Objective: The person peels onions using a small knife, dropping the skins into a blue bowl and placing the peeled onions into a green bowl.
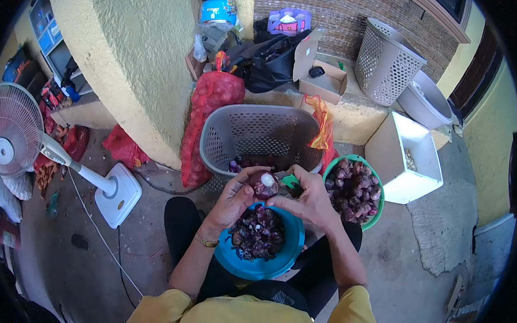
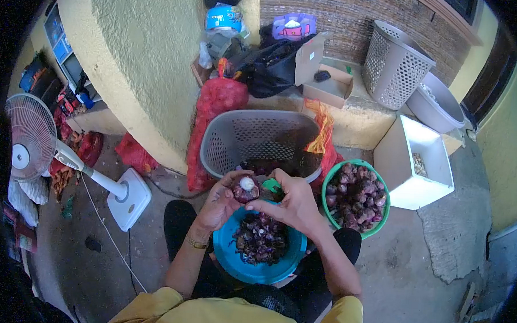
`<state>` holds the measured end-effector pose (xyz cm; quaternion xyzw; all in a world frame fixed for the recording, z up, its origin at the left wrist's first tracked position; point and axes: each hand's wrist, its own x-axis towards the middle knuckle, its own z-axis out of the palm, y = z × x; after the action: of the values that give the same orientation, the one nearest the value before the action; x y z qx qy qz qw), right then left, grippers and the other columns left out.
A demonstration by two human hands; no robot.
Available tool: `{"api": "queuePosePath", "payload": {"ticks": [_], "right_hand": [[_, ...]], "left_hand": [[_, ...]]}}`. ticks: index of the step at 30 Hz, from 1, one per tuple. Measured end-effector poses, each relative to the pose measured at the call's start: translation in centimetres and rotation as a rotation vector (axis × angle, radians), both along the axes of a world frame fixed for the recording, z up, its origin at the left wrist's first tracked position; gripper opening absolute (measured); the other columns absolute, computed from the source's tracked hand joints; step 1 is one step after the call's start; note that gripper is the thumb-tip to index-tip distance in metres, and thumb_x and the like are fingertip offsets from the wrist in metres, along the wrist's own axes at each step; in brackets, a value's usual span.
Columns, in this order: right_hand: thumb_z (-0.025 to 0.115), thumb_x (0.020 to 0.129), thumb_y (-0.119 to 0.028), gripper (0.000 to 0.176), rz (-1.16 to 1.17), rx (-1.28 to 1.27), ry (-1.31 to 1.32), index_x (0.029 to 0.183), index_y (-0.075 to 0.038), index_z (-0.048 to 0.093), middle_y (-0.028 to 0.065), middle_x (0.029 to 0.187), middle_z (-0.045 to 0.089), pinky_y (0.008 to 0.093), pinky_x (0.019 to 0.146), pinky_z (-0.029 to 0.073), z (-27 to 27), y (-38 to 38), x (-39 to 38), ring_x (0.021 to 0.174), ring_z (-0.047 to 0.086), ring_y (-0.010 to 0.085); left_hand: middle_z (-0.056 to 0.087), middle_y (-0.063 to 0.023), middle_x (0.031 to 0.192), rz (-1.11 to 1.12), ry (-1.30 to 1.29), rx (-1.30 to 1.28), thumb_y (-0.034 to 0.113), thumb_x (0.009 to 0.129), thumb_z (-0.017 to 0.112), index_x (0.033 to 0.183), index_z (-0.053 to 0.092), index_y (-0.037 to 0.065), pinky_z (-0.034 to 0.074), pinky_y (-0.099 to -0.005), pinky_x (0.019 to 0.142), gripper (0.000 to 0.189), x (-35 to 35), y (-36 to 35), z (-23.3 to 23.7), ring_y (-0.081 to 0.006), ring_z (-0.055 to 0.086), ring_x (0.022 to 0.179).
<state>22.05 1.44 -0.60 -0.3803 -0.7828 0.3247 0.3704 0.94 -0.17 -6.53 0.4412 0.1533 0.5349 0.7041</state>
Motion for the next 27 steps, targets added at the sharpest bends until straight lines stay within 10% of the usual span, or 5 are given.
{"api": "queuePosePath", "payload": {"ticks": [7, 10, 12, 27], "right_hand": [[0.088, 0.066, -0.049, 0.058, -0.117, 0.132, -0.11, 0.082, -0.002, 0.058, 0.0152, 0.066, 0.062, 0.0383, 0.057, 0.049, -0.4, 3.4, -0.9, 0.061, 0.065, 0.0328], [0.094, 0.063, -0.036, 0.052, -0.167, 0.178, -0.04, 0.082, -0.002, 0.06, 0.0086, 0.061, 0.055, 0.0316, 0.053, 0.044, -1.5, 4.8, -0.9, 0.055, 0.049, 0.0147], [0.087, 0.066, -0.052, 0.059, -0.192, 0.131, -0.109, 0.079, -0.003, 0.058, 0.0152, 0.061, 0.06, 0.0404, 0.055, 0.048, -1.9, 5.1, -0.8, 0.058, 0.064, 0.0341], [0.078, 0.067, -0.068, 0.068, -0.256, 0.293, -0.319, 0.083, -0.006, 0.057, 0.0137, 0.062, 0.061, 0.0427, 0.052, 0.049, -4.8, 5.3, -1.3, 0.061, 0.066, 0.036]], "left_hand": [[0.049, -0.0115, 0.144, -0.121, -0.011, -0.064, 0.036, 0.09, 0.071, 0.152, 0.031, 0.002, 0.046, -0.0397, 0.106, 0.081, -1.3, 4.1, 0.4, -0.0226, 0.053, 0.128], [0.049, -0.0117, 0.144, -0.125, 0.072, -0.029, 0.028, 0.089, 0.073, 0.152, 0.03, 0.003, 0.048, -0.0381, 0.105, 0.081, -2.0, 6.2, 0.1, -0.0227, 0.053, 0.128], [0.049, -0.0118, 0.144, -0.112, 0.146, -0.009, 0.024, 0.088, 0.074, 0.152, 0.03, 0.003, 0.048, -0.0373, 0.104, 0.08, -2.0, 7.0, -0.8, -0.0227, 0.053, 0.128], [0.048, -0.0111, 0.144, -0.09, 0.024, -0.144, 0.015, 0.088, 0.073, 0.151, 0.034, 0.003, 0.047, -0.0357, 0.106, 0.075, -1.6, 6.6, -5.0, -0.022, 0.053, 0.128]]}}
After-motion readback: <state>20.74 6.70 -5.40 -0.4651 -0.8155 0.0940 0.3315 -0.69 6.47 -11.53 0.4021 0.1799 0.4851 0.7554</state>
